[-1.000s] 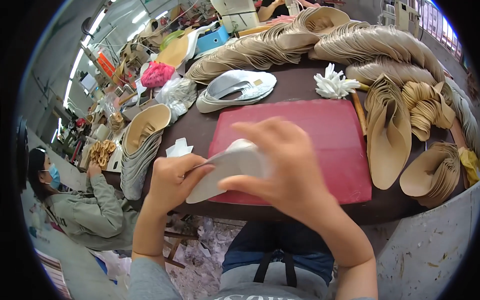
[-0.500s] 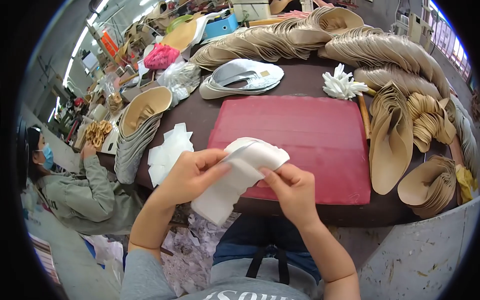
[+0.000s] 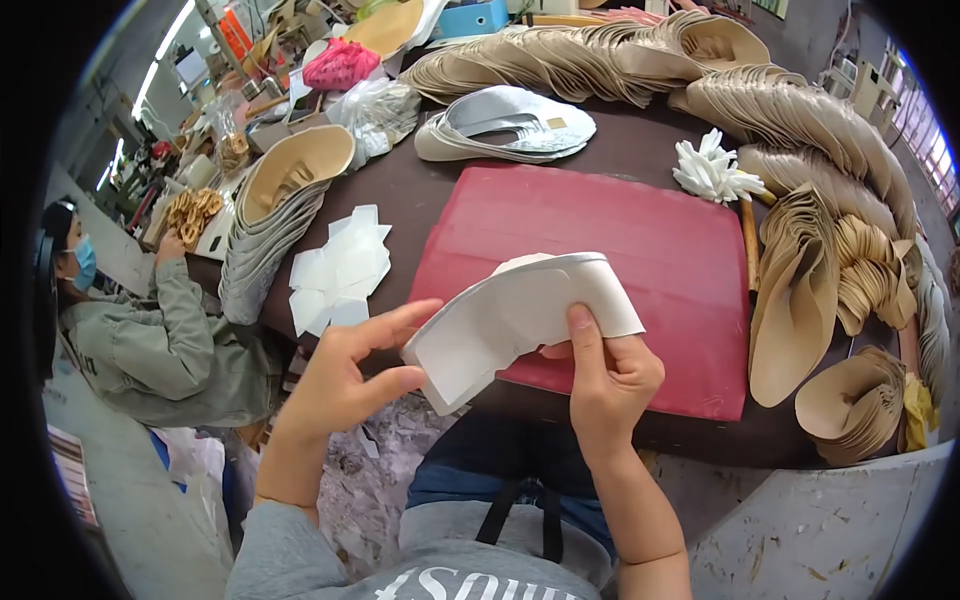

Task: Applying adhesive lining or backing material to silver shoe uppers.

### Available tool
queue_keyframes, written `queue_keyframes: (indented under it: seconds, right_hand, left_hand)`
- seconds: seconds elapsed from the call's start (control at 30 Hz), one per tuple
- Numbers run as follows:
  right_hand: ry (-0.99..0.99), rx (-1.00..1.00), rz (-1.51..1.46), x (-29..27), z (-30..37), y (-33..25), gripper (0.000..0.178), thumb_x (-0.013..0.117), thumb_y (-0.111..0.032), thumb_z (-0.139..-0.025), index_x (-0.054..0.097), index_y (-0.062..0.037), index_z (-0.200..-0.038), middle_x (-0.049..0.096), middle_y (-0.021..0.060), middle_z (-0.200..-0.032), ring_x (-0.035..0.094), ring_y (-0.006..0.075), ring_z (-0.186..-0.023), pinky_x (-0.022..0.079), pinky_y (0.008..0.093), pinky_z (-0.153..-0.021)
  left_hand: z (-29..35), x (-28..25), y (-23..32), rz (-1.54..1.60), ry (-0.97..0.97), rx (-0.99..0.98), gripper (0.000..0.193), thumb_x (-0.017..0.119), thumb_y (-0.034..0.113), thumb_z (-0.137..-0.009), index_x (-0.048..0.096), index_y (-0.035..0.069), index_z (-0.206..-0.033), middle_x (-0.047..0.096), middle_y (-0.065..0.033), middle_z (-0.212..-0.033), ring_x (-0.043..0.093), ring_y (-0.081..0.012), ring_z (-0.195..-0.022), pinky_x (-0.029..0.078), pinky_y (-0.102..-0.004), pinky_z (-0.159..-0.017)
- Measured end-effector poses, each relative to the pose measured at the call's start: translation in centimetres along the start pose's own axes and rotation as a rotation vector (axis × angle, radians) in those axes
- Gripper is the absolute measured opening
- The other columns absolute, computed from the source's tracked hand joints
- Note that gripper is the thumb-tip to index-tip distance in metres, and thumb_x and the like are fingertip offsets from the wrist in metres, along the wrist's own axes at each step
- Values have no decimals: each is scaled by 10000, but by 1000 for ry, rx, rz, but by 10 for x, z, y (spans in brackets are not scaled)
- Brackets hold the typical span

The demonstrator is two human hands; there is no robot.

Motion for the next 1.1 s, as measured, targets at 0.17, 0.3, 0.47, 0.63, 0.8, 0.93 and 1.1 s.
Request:
queue_keyframes:
  seconds: [0.17, 0.3, 0.47, 0.63, 0.8, 0.93, 1.1]
  right_hand:
    - [-1, 111, -158, 16, 16, 14, 295, 570, -177, -949, 601, 91, -1066, 668, 128, -806, 624, 162, -567, 529, 223, -543]
    - [-56, 216, -219, 19, 22, 17, 323, 535, -224, -972, 593, 77, -1073, 669, 122, -827, 628, 161, -591, 540, 236, -573]
    - [-72, 272, -384, 16, -2, 15, 321, 511, -242, -985, 594, 57, -1066, 664, 109, -847, 626, 151, -655, 543, 247, -647]
    - [-197, 315, -521, 20, -17, 30, 289, 513, -225, -983, 603, 39, -1057, 658, 92, -841, 613, 133, -720, 521, 242, -713]
    - [-358, 364, -219, 3, -34, 33, 256, 505, -170, -970, 611, 44, -1065, 655, 82, -870, 593, 119, -749, 496, 239, -740]
    - [-383, 343, 91, -22, -51, 25, 238, 506, -116, -952, 616, 52, -1080, 656, 79, -910, 583, 115, -755, 485, 238, -743]
    - [-410, 310, 85, -32, -48, 23, 220, 551, -87, -917, 630, 37, -1081, 663, 72, -923, 590, 116, -771, 482, 229, -748]
  left_hand:
    - [4, -16, -17, -290, 77, 28, 280, 594, 62, -815, 647, 4, -1084, 679, -85, -896, 550, -165, -721, 444, -281, -697]
    - [3, -20, -16, -372, 140, 82, 287, 583, 41, -799, 646, 14, -1078, 666, -73, -868, 538, -181, -695, 447, -288, -721]
    - [21, -17, 4, -417, 521, 611, 285, 571, -2, -773, 658, 13, -1045, 618, -28, -759, 507, -154, -683, 424, -278, -709]
    - [44, 80, -63, 920, -841, -265, 462, 387, 342, -1003, 502, 18, -1311, 650, -181, -1114, 653, -258, -936, 489, -316, -813]
    - [-17, 94, -71, 1782, -340, -158, 395, 513, 340, -973, 509, 27, -1213, 635, -112, -1088, 636, -171, -952, 501, -297, -865]
    - [-56, 94, -82, 1439, -11, -209, 323, 583, 288, -944, 529, 82, -1188, 638, -42, -1069, 615, -132, -992, 489, -281, -874]
    - [-69, 111, -92, 1485, 52, -285, 335, 587, 318, -936, 535, 89, -1175, 640, -33, -1070, 620, -152, -1011, 496, -303, -908]
Point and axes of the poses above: each hand's wrist, its own z-axis away from the middle knuckle, its own x-axis out of the palm, y = z × x, the point moved 4 cm from there along -z, towards the middle knuckle
